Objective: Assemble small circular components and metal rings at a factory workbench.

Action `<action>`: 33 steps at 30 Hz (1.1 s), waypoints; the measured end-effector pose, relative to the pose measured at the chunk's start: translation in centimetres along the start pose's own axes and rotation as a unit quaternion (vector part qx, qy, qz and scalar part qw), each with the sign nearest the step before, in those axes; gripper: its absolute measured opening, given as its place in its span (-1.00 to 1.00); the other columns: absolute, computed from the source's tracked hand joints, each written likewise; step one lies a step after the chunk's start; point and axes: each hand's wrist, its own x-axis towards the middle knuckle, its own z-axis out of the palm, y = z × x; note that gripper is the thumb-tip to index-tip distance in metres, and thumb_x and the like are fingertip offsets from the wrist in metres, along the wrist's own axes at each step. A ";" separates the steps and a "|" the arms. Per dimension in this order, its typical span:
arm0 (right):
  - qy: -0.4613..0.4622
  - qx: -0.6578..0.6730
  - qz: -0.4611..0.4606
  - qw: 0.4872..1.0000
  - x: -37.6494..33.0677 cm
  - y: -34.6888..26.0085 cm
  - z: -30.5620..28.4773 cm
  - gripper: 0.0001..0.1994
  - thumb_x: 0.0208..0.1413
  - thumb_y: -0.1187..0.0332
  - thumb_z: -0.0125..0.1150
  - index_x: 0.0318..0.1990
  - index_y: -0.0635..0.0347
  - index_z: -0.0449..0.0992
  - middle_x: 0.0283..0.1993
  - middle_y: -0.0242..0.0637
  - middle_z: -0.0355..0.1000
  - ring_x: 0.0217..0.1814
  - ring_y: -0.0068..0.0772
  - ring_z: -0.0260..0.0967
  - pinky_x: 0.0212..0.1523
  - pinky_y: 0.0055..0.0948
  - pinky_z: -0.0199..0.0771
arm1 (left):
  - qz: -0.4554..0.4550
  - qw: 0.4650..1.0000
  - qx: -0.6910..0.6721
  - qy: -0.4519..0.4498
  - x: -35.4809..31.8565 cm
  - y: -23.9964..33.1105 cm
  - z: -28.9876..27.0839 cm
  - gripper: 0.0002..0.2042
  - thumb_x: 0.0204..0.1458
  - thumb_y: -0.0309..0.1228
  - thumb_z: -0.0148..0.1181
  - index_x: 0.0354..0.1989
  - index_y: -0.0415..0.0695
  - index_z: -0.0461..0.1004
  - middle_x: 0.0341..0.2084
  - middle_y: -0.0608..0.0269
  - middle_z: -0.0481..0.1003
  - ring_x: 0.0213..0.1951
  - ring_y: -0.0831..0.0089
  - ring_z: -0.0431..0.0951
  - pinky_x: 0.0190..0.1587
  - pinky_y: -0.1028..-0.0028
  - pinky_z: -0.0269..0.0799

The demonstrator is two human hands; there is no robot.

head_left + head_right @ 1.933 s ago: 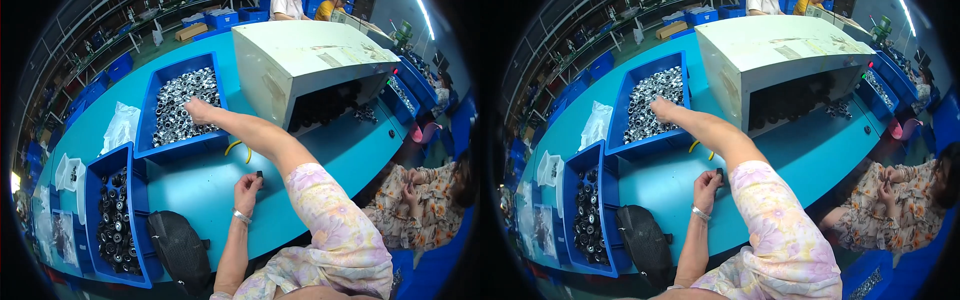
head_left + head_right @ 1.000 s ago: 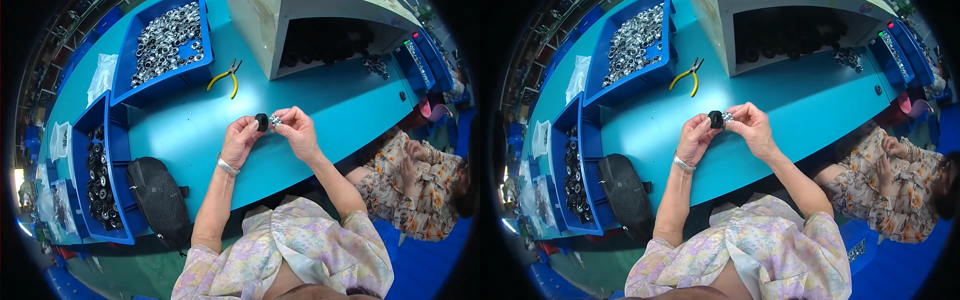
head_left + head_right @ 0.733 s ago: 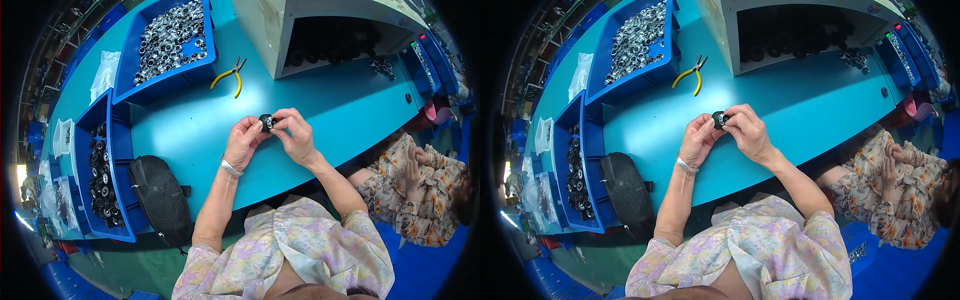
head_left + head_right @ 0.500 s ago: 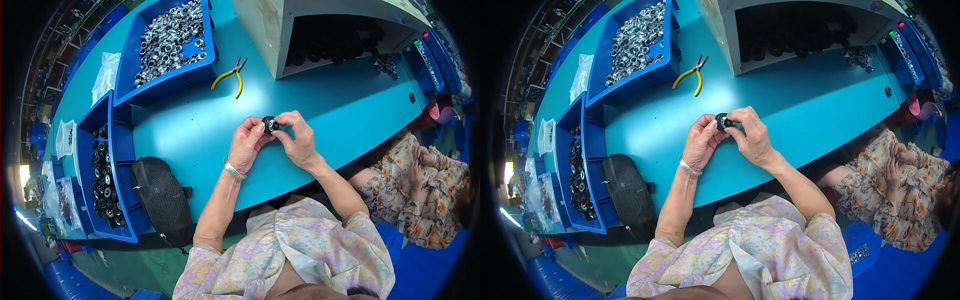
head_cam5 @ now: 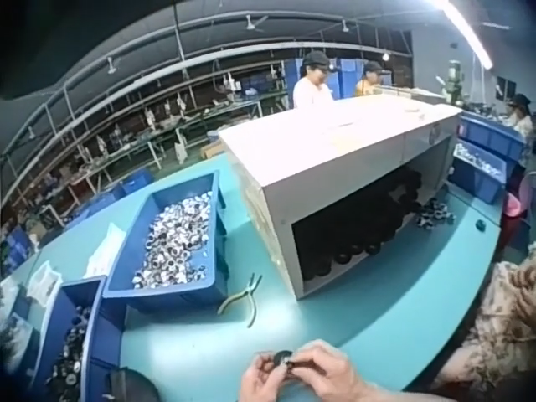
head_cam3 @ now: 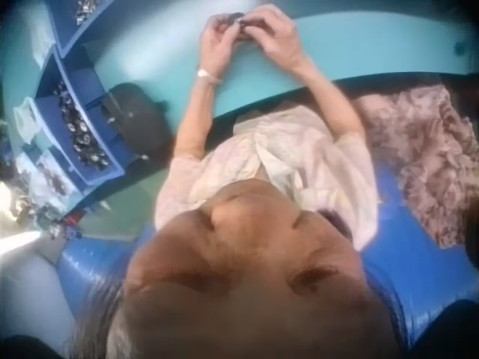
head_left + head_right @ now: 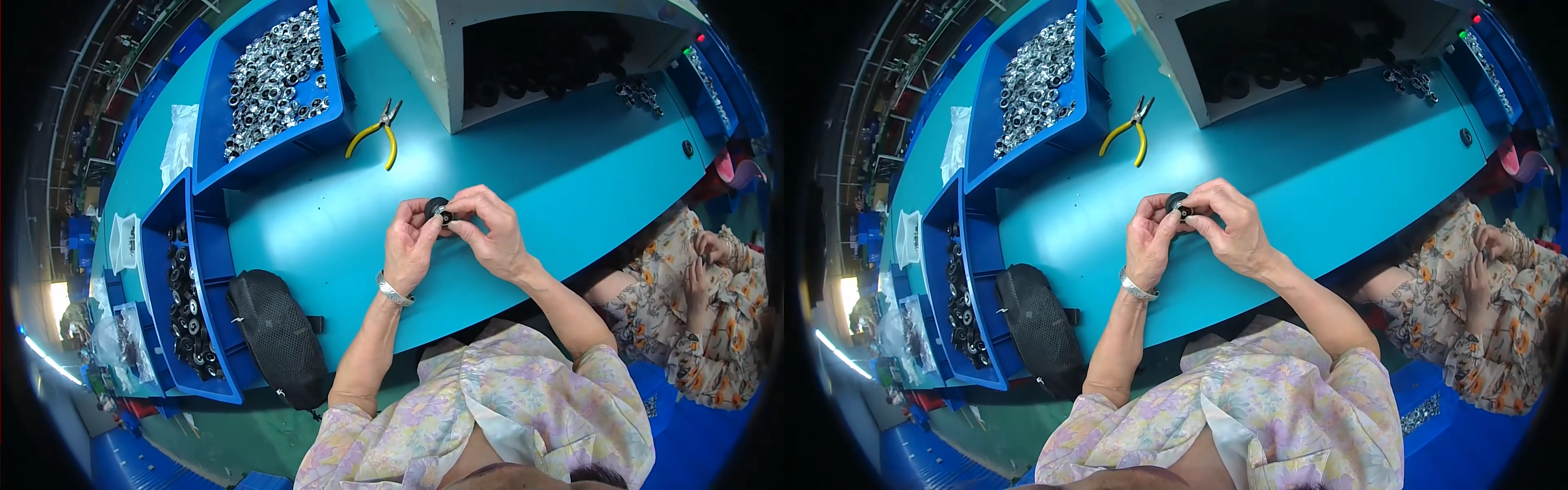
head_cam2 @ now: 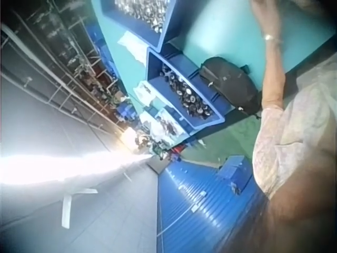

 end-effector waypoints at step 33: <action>0.081 0.024 0.097 0.992 0.2 0.7 3.2 -0.94 -0.03 0.61 0.12 -0.38 0.33 0.38 -0.39 -0.22 0.33 -0.42 -0.36 0.35 -0.40 -0.43 0.39 | 0.197 0.946 0.235 0.106 -0.2 -2.0 0.4 -0.85 0.14 -0.58 0.01 -0.14 -0.33 0.41 -0.30 0.18 0.38 -0.37 0.46 0.50 -0.32 0.52 0.49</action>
